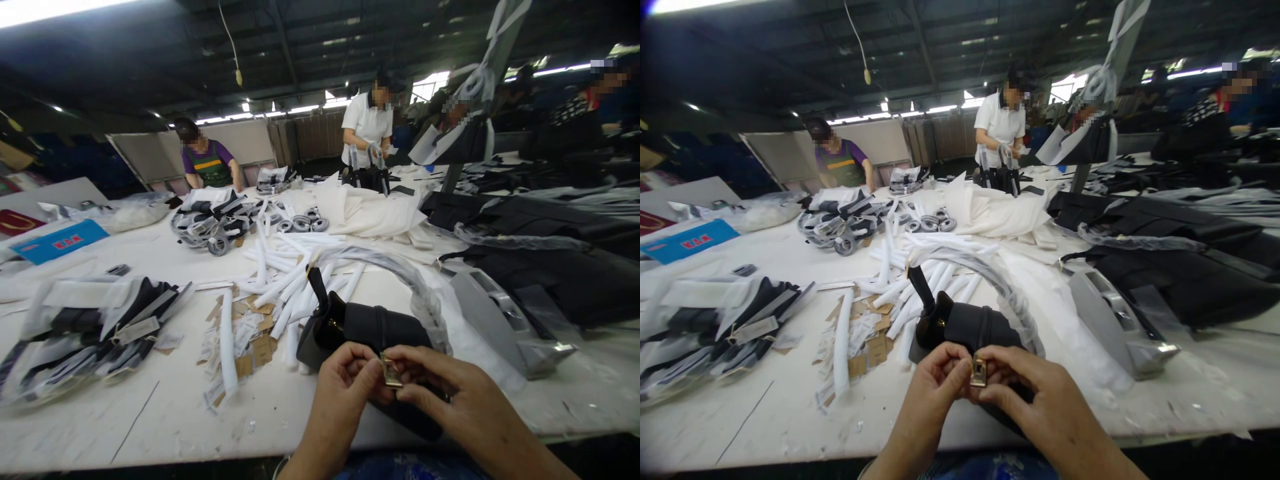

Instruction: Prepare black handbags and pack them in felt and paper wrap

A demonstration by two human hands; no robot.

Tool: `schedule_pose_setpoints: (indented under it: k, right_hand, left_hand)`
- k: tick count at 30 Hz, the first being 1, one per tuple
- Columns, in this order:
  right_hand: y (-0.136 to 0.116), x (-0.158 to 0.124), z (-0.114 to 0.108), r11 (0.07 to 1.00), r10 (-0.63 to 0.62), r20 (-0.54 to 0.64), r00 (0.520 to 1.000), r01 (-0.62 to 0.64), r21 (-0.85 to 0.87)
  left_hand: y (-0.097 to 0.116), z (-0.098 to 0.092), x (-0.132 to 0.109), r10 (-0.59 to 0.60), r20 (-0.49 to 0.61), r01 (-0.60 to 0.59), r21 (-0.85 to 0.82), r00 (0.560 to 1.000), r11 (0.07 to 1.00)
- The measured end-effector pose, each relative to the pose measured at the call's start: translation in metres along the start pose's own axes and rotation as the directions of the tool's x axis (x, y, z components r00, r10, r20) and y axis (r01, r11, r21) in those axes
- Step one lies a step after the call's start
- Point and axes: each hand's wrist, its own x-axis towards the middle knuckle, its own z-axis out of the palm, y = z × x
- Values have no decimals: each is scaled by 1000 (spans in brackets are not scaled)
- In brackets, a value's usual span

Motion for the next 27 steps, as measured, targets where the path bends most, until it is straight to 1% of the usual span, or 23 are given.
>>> schedule_pose_setpoints:
  k: [3, 5, 6, 8, 10, 12, 13, 16, 18, 20, 22, 24, 27]
  right_hand:
    - [0, 2, -2, 999, -24, 3, 1000, 24, 24]
    - [3, 4, -2, 999, -45, -13, 999, 46, 15]
    - [4, 4, -2, 998, -57, -23, 998, 57, 9]
    - [8, 5, -2, 997, -81, -44, 996, 81, -3]
    - [9, 7, -2, 994, -110, -63, 992, 110, -17]
    - [10, 7, -2, 988, -150, -74, 986, 148, -36]
    - [10, 7, -2, 984, -175, -78, 981, 172, -52]
    - [11, 5, -1, 954, -278, -94, 956, 264, -140]
    - [13, 4, 2, 915, -371, -115, 922, 341, -218]
    - [17, 2, 5, 860, -467, -123, 876, 417, -295]
    - [21, 1, 8, 808, -533, -109, 839, 467, -359]
    - [23, 0, 10, 771, -569, -82, 818, 497, -399]
    - [24, 0, 10, 739, -594, -41, 804, 524, -425]
  left_hand:
    - [3, -1, -2, 135, -37, -125, 196, 990, 973]
    - [4, -3, -4, 239, -43, -213, 318, 970, 924]
    - [5, -5, -5, 301, -31, -268, 372, 953, 889]
    - [7, -7, -7, 434, 34, -399, 464, 900, 791]
    - [12, -9, -8, 548, 128, -524, 530, 827, 667]
    - [18, -9, -9, 616, 209, -604, 581, 759, 546]
    - [21, -9, -10, 636, 243, -625, 610, 732, 487]
    - [28, -8, -14, 668, 354, -665, 689, 654, 286]
    - [28, -8, -20, 666, 438, -666, 736, 604, 121]
    - [26, -8, -26, 634, 510, -626, 778, 581, -52]
    - [24, -9, -31, 595, 563, -570, 796, 574, -203]
    - [21, -9, -35, 576, 602, -540, 785, 553, -303]
    - [20, -9, -36, 572, 643, -534, 757, 509, -376]
